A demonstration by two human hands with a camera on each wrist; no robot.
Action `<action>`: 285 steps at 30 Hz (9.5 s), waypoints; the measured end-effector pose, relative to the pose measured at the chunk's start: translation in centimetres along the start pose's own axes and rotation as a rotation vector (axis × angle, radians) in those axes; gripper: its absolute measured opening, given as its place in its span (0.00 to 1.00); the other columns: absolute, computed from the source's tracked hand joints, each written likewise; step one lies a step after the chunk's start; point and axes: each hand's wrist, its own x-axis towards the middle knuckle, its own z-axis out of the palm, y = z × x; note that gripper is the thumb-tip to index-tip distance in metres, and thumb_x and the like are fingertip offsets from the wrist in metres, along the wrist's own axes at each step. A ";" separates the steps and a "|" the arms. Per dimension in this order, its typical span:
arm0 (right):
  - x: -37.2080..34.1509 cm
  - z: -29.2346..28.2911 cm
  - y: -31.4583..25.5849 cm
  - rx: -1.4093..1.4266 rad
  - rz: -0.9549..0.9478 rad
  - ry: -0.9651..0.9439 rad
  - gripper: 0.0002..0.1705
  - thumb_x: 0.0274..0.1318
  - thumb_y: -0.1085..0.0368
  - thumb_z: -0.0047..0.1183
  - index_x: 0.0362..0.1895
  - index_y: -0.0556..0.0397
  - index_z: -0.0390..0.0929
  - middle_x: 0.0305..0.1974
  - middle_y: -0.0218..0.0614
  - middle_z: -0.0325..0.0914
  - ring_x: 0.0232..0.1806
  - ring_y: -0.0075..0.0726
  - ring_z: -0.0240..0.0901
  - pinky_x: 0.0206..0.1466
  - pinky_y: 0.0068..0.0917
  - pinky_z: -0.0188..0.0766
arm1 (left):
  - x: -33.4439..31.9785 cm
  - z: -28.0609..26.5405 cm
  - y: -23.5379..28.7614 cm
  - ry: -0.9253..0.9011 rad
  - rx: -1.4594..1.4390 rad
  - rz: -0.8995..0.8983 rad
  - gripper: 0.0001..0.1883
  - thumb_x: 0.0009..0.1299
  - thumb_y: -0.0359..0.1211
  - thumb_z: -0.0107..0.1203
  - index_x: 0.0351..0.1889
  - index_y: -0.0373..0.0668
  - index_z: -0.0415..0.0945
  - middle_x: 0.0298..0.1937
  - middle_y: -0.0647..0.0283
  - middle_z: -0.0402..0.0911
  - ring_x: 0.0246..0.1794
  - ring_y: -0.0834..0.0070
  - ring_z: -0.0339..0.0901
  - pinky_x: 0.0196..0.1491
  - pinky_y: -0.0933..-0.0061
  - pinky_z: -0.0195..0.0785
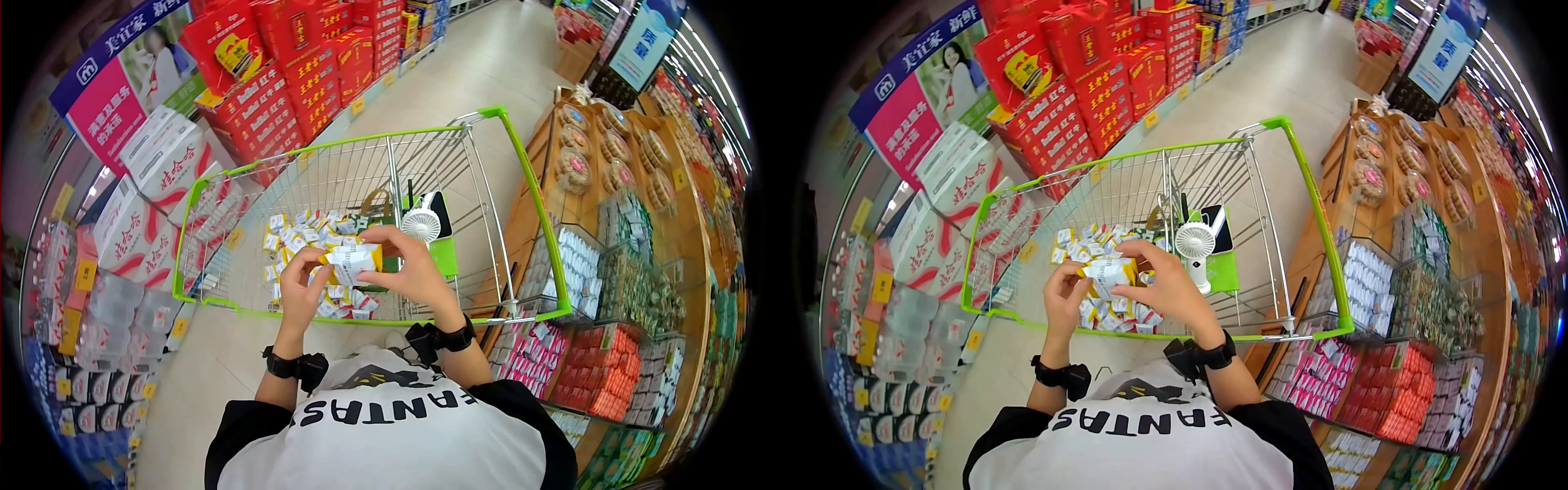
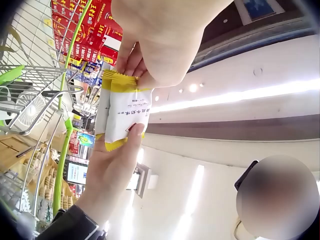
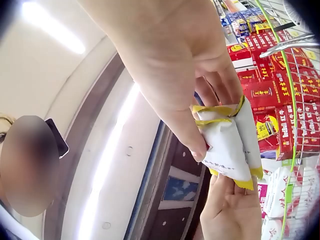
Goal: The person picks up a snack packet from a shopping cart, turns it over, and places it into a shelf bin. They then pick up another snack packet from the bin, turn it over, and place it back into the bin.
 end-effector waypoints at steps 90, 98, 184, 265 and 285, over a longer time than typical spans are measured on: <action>1.7 9.1 9.2 0.178 0.471 -0.300 0.32 0.48 0.64 0.48 0.58 0.50 0.51 0.49 0.45 0.63 0.44 0.37 0.67 0.41 0.28 0.66 | -5.8 -4.8 -5.5 0.418 -0.338 -0.600 0.12 0.59 0.27 0.44 0.42 0.41 0.66 0.43 0.63 0.68 0.43 0.76 0.66 0.45 0.73 0.62; 1.9 7.9 8.7 0.125 0.342 -0.223 0.18 0.48 0.66 0.44 0.46 0.53 0.65 0.34 0.42 0.72 0.34 0.36 0.70 0.37 0.26 0.66 | -6.6 -5.6 -5.4 0.409 -0.328 -0.601 0.06 0.59 0.28 0.44 0.34 0.40 0.69 0.36 0.64 0.72 0.35 0.77 0.69 0.41 0.76 0.63; -27.2 1.0 -7.7 -0.189 0.443 0.893 0.09 0.48 0.75 0.43 0.36 0.57 0.72 0.29 0.36 0.73 0.32 0.28 0.71 0.35 0.21 0.67 | -10.7 13.8 -0.2 -1.115 -0.349 -0.649 0.09 0.63 0.29 0.42 0.38 0.37 0.68 0.34 0.61 0.74 0.34 0.77 0.71 0.41 0.78 0.63; -68.8 -2.8 -6.3 0.049 1.675 1.778 0.12 0.39 0.60 0.47 0.21 0.56 0.77 0.19 0.37 0.75 0.15 0.32 0.69 0.18 0.28 0.67 | -43.6 57.4 1.2 -2.572 0.121 -0.253 0.09 0.62 0.35 0.43 0.34 0.42 0.69 0.28 0.65 0.73 0.27 0.80 0.72 0.30 0.79 0.67; -67.0 -2.6 -5.6 0.278 2.057 1.245 0.24 0.36 0.53 0.46 0.39 0.51 0.73 0.40 0.39 0.74 0.38 0.40 0.71 0.39 0.35 0.66 | -43.4 56.8 1.4 -2.448 0.008 -0.429 0.09 0.63 0.34 0.42 0.34 0.40 0.68 0.27 0.65 0.72 0.26 0.80 0.71 0.30 0.77 0.67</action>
